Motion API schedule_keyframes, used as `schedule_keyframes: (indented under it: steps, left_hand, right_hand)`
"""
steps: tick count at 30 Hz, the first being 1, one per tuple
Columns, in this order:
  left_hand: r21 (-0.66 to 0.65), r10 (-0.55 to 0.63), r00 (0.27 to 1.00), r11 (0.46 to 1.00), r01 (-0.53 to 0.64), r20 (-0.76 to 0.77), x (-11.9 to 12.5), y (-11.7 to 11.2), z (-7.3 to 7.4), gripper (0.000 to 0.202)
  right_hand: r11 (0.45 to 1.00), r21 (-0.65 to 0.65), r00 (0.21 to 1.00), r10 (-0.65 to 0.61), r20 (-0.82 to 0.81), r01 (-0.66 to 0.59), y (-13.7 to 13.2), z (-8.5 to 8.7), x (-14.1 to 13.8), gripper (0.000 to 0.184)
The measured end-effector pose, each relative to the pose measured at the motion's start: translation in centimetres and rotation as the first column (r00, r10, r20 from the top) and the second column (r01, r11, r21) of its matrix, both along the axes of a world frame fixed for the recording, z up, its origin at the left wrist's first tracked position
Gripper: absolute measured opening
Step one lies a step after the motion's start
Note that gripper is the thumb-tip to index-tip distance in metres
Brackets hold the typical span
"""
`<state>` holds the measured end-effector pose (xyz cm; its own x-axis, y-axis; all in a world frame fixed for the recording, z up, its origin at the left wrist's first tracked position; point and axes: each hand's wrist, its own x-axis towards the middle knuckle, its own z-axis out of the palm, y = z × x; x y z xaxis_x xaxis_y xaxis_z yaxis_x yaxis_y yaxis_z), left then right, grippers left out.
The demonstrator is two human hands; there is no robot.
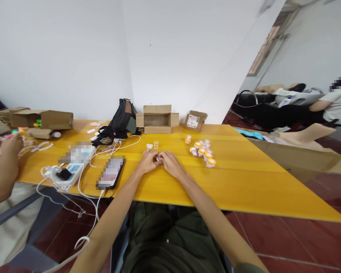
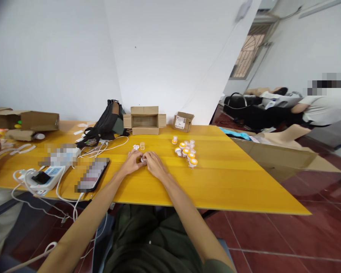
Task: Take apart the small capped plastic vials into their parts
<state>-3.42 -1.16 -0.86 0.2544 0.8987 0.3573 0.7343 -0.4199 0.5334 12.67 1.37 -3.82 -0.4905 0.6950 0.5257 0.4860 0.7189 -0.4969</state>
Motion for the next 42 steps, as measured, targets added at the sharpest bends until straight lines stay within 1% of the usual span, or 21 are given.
schedule_keyframes:
  steps: [10,16,20,23,28,30,33,35,38,42]
  left_hand:
    - [-0.032,0.007,1.000,0.999,-0.006,0.008,0.1,-0.1,0.4,0.011]
    - [-0.033,0.017,1.000,0.999,-0.017,0.000,-0.1,0.1,0.1,0.011]
    - [-0.037,0.014,1.000,0.999,-0.013,0.015,-0.1,0.2,-0.1,0.010]
    - [-0.044,0.041,0.998,0.998,-0.038,0.053,-0.1,0.3,-0.2,0.012]
    - [-0.035,0.073,0.980,0.997,-0.068,0.184,-0.3,0.4,0.0,0.013]
    - [-0.031,0.100,0.968,0.995,-0.095,0.231,-0.5,0.5,0.2,0.012]
    - [-0.035,0.115,0.958,0.993,-0.110,0.263,-0.8,0.5,0.5,0.012]
    - [-0.026,0.097,0.964,0.995,-0.093,0.250,-0.8,0.3,0.6,0.012]
    - [0.007,0.069,0.982,0.997,-0.071,0.175,-0.9,-0.3,0.7,0.014]
    - [0.029,0.038,0.999,0.999,-0.039,0.035,-1.1,-1.5,0.6,0.016]
  right_hand:
    - [1.000,0.013,0.999,-0.026,0.046,0.025,-0.2,0.1,0.1,0.021]
    - [0.999,0.017,0.999,-0.046,0.006,0.046,-0.2,-0.2,-0.1,0.021]
    - [0.998,0.017,0.997,-0.061,-0.037,0.061,-0.3,-0.1,-0.1,0.020]
    - [0.993,0.013,0.988,-0.115,-0.100,0.117,-0.1,0.0,0.0,0.019]
    - [0.981,-0.004,0.970,-0.193,-0.146,0.195,0.4,0.0,0.2,0.017]
    - [0.983,-0.003,0.973,-0.185,-0.141,0.186,0.4,0.0,0.3,0.017]
    - [0.989,0.001,0.986,-0.147,-0.080,0.147,0.2,0.1,0.2,0.019]
    - [0.991,0.005,0.991,-0.136,-0.022,0.136,0.1,0.2,0.1,0.022]
    - [0.991,0.016,0.990,-0.133,0.042,0.132,-0.1,0.4,0.0,0.025]
    - [0.992,0.021,0.991,-0.127,0.034,0.127,-0.1,0.6,-0.2,0.023]
